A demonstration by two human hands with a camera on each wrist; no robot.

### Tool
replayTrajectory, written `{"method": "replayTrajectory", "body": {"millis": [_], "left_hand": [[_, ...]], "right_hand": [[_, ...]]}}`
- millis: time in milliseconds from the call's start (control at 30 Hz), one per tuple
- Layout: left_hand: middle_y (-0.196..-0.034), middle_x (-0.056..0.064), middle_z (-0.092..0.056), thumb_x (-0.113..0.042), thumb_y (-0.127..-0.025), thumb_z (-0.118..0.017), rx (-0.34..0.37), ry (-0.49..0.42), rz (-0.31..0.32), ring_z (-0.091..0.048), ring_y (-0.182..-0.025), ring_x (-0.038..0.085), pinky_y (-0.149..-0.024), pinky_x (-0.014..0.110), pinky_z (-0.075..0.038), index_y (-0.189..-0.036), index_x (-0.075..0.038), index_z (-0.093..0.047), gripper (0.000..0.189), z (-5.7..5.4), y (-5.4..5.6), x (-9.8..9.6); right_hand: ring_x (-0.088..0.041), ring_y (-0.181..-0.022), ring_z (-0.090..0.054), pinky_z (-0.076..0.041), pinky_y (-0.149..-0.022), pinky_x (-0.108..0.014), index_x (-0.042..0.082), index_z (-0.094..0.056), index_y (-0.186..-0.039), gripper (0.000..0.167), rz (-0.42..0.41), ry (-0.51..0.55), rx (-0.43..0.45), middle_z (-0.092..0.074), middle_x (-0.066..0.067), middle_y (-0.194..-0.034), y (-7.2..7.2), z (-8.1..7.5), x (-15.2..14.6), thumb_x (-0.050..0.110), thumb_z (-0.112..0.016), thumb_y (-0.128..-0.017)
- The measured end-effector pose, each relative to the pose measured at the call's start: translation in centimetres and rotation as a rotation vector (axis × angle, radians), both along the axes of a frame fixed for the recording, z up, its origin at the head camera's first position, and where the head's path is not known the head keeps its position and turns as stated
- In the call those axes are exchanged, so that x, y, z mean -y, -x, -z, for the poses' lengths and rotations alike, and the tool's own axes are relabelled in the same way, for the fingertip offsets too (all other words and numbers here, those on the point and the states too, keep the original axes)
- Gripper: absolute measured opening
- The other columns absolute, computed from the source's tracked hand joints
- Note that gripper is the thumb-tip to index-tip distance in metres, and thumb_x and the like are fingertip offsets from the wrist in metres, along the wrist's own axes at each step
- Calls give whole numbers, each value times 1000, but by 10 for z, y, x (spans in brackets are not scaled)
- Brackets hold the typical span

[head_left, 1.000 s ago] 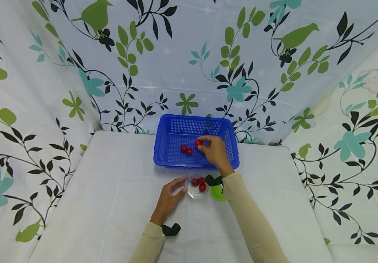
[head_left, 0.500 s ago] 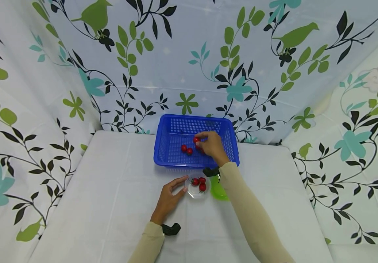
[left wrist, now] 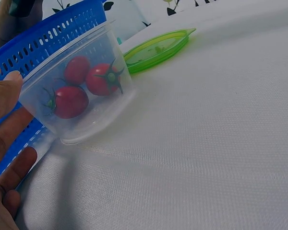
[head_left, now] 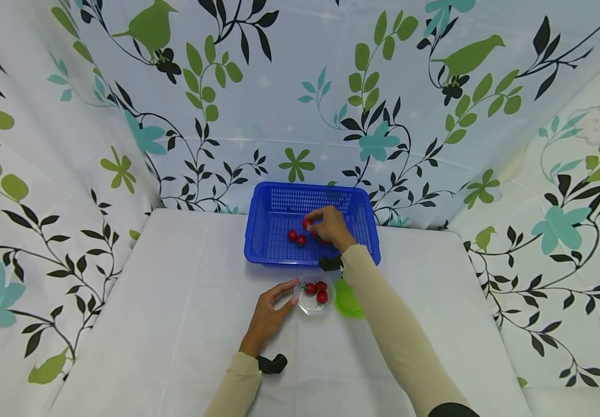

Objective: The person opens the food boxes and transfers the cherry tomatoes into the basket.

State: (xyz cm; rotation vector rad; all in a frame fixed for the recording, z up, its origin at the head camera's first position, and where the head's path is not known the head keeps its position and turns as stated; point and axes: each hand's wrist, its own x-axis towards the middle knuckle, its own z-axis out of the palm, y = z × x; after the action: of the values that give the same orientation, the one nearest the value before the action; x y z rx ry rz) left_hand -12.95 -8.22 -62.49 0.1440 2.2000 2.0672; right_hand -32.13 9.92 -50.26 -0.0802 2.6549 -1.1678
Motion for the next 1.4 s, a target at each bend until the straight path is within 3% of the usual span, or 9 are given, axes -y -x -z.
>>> {"method": "replayTrajectory", "body": {"millis": [367,833,1400], "left_hand": [[-149,-6,-66,-18,-101,-74,7,3,-3,-54,-148,16,-131,45,-30,-144,-21,-67,43,2,1,1],[-151,-1,-65,-14,-102,-72,-17,8,-7,-53,-149,23,-131,51,-31,-144,-14,-66,43,-1,-1,0],[-150,-6,-65,-14,-101,-73,-2,26,-15,-53,-149,21,-131,51,-31,-142,-22,-68,42,0,-2,0]], "right_hand": [[-29,-109,-73,-59,-104,-47,12,-81,-119,25,-47,-34,50,-77,-11,-124,16,12,5,6,-79,-95],[-29,-112,-74,-60,-104,-46,11,-81,-120,28,-90,-134,107,-77,-13,-127,32,18,7,5,-79,-93],[-27,-103,-76,-62,-99,-43,8,-82,-117,26,-125,-192,108,-80,-13,-116,34,23,6,8,-84,-91]]}}
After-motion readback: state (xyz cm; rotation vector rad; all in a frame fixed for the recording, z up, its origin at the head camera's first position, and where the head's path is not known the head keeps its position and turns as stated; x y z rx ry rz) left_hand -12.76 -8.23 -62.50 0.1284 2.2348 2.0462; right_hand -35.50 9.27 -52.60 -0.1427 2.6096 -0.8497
